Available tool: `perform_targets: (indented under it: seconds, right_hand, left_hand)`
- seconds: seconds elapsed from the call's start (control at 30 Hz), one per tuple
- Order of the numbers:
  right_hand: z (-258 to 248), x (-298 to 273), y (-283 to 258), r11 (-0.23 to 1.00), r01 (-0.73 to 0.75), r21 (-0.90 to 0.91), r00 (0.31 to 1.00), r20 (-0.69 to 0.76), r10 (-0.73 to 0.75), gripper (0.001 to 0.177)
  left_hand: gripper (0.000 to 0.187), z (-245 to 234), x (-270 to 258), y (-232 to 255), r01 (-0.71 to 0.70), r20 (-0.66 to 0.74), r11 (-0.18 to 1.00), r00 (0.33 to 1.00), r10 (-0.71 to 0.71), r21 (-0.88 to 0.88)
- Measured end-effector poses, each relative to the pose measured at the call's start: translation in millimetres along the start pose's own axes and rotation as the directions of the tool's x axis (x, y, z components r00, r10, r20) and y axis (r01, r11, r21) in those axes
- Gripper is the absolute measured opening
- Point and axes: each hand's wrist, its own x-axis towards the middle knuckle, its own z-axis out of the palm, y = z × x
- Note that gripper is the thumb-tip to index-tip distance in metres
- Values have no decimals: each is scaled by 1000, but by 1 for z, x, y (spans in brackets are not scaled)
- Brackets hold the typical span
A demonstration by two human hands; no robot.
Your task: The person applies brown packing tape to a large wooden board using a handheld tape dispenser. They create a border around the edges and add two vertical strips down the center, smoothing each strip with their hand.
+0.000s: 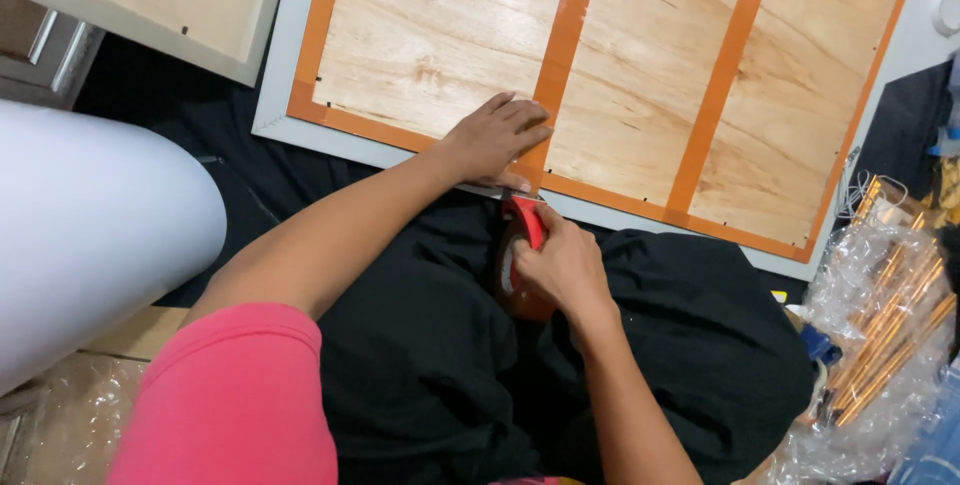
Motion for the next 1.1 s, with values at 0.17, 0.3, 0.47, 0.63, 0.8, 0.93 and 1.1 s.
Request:
perform_targets:
  seconds: [0.17, 0.3, 0.47, 0.63, 0.8, 0.93, 1.1]
  right_hand:
    - [-10, 9, -5, 1000, 8, 9, 1000, 28, -8, 63]
    - [-38, 10, -21, 998, 54, -14, 998, 37, -53, 57]
    - [-60, 28, -29, 999, -20, -48, 989, 142, 27, 46]
    - [-78, 54, -27, 998, -41, 48, 981, 190, 31, 48]
    - [-86, 89, -13, 976, -131, 176, 962, 259, 82, 51]
    - [-83, 120, 3, 901, -218, 375, 936, 342, 84, 58]
    - [-83, 136, 21, 769, -314, 557, 919, 381, 100, 60]
  left_hand:
    - [99, -9, -1, 5, 28, 13, 999, 999, -29, 38]
    - [96, -20, 1, 6, 66, 128, 997, 989, -70, 37]
    - [96, -7, 4, 2, 74, 138, 996, 987, -79, 42]
    - [91, -17, 3, 5, 78, 138, 995, 987, -86, 61]
    - [90, -17, 4, 4, 98, 144, 995, 984, -102, 35]
    - [89, -23, 4, 7, 104, 157, 995, 982, -104, 8]
    - [86, -31, 4, 10, 120, 182, 993, 976, -119, 10]
